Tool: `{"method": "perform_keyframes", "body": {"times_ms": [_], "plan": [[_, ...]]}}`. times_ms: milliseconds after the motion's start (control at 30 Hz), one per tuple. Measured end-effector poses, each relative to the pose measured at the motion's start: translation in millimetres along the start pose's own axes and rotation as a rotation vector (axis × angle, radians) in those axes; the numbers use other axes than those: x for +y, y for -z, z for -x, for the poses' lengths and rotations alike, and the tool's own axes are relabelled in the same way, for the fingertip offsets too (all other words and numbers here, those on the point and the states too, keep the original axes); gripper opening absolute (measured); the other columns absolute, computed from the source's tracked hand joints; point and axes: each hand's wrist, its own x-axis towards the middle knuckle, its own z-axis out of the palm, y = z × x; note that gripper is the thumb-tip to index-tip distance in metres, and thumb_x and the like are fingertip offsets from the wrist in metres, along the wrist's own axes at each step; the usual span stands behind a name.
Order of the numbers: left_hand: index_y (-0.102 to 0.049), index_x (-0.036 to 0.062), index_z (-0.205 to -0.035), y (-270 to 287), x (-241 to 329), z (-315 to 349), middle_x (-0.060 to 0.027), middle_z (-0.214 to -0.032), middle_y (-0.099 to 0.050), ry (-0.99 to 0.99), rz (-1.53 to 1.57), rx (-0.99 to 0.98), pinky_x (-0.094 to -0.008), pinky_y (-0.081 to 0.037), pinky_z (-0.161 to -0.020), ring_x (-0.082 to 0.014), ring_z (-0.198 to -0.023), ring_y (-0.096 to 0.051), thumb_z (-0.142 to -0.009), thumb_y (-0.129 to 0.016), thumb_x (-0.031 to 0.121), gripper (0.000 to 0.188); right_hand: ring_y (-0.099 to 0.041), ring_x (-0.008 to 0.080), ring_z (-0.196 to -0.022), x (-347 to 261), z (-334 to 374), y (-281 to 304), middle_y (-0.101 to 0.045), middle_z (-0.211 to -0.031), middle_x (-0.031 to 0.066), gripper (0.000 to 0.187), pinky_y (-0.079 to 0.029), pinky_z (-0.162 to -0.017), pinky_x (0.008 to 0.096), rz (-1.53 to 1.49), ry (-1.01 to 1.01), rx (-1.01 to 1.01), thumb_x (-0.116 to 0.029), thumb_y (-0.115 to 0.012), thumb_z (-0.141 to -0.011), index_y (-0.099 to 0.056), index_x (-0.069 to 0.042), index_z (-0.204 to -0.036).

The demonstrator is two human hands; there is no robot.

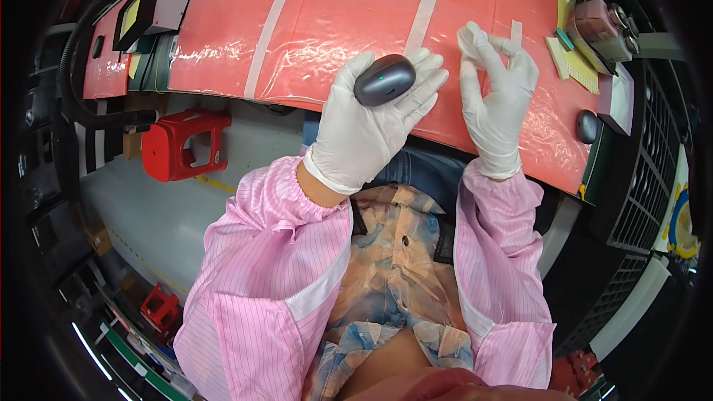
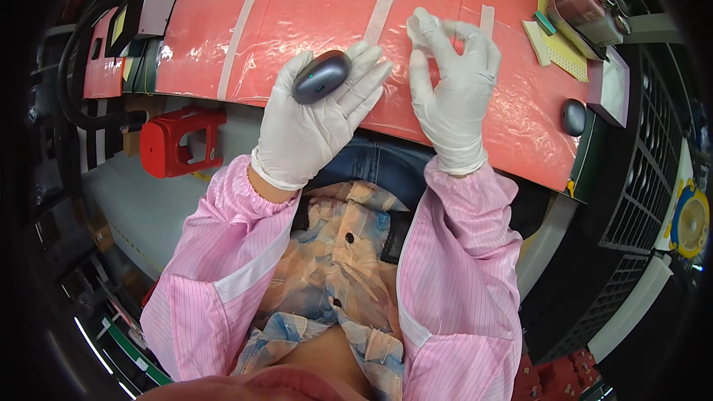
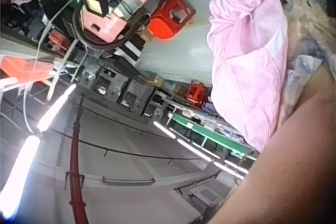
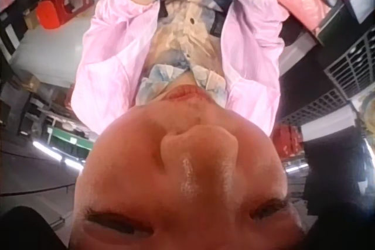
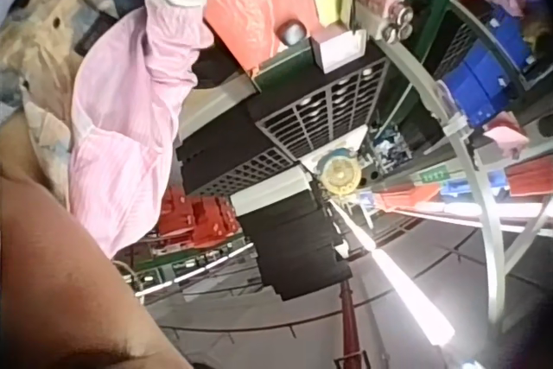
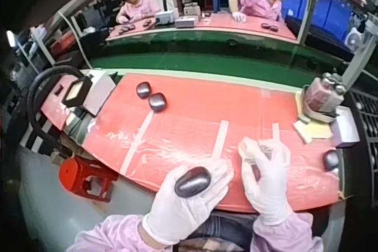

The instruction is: Cleaning and inspecting wireless earbud charging cases at a production station.

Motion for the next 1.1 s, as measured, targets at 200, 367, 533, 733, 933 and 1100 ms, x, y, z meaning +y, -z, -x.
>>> {"method": "perform_keyframes", "body": {"times_ms": [200,367,533,733,933,1100], "plan": [[-0.053,-0.0027,-0.120,1.8,-3.9,-0.1,-0.0169,-0.121,-0.058,0.053,-0.151,-0.011,-0.0400,-0.043,-0.100,-0.0274,-0.116,-0.056,-0.099,-0.037,0.035,0.046,-0.053,0.0217,-0.117,-18.9,3.4,2.2,-0.056,-0.124,0.0125,0.065,-0.041,-0.101,0.0344,-0.944,-0.301,-0.482,-0.019,-0.071,-0.083,-0.043,-0.004,-0.140],[-0.055,0.0032,-0.119,16.8,-0.6,-2.4,-0.0143,-0.117,-0.060,0.083,-0.124,-0.117,-0.0395,-0.043,-0.099,-0.0251,-0.112,-0.058,-0.099,-0.037,0.035,0.042,-0.057,0.0191,-0.112,-23.0,9.0,-3.3,-0.056,-0.124,0.0134,0.070,-0.044,-0.097,0.0313,-1.344,-0.553,-0.494,-0.017,-0.073,-0.083,-0.038,-0.004,-0.142],[-0.053,0.0016,-0.123,5.1,1.6,-1.6,-0.0174,-0.121,-0.058,0.052,-0.253,-0.136,-0.0417,-0.048,-0.094,-0.0283,-0.111,-0.059,-0.098,-0.038,0.036,0.045,-0.055,0.0195,-0.114,-20.8,9.2,-3.2,-0.055,-0.126,0.0135,0.075,-0.044,-0.098,0.0320,-1.361,-0.579,-0.497,-0.016,-0.074,-0.082,-0.033,-0.002,-0.144],[-0.046,0.0026,-0.132,3.6,15.6,-3.4,-0.0154,-0.129,-0.053,-0.090,-0.769,-0.119,-0.0444,-0.052,-0.089,-0.0294,-0.116,-0.056,-0.095,-0.046,0.033,0.048,-0.050,0.0226,-0.123,1.4,15.7,-2.7,-0.054,-0.131,0.0162,0.070,-0.041,-0.102,0.0358,-1.046,-0.322,-0.279,-0.013,-0.072,-0.082,-0.038,-0.005,-0.143],[-0.031,0.0019,-0.144,23.2,10.5,-9.5,-0.0179,-0.137,-0.046,-0.806,-1.562,-0.299,-0.0328,-0.040,-0.103,-0.0268,-0.129,-0.047,-0.071,-0.070,-0.004,0.082,-0.058,0.0294,-0.110,28.4,7.2,0.1,-0.058,-0.123,0.0142,0.045,-0.035,-0.108,0.0441,-0.274,-0.135,-0.182,0.002,-0.058,-0.086,-0.051,-0.001,-0.130],[-0.025,0.0028,-0.146,20.7,12.2,-6.3,-0.0200,-0.137,-0.047,-0.815,-1.580,-0.259,-0.0339,-0.042,-0.102,-0.0289,-0.128,-0.048,-0.072,-0.070,-0.004,0.087,-0.060,0.0295,-0.095,38.7,-13.2,-14.7,-0.064,-0.104,0.0123,0.033,-0.044,-0.098,0.0390,0.324,0.252,-0.132,0.003,-0.058,-0.083,-0.063,-0.003,-0.114]]}}
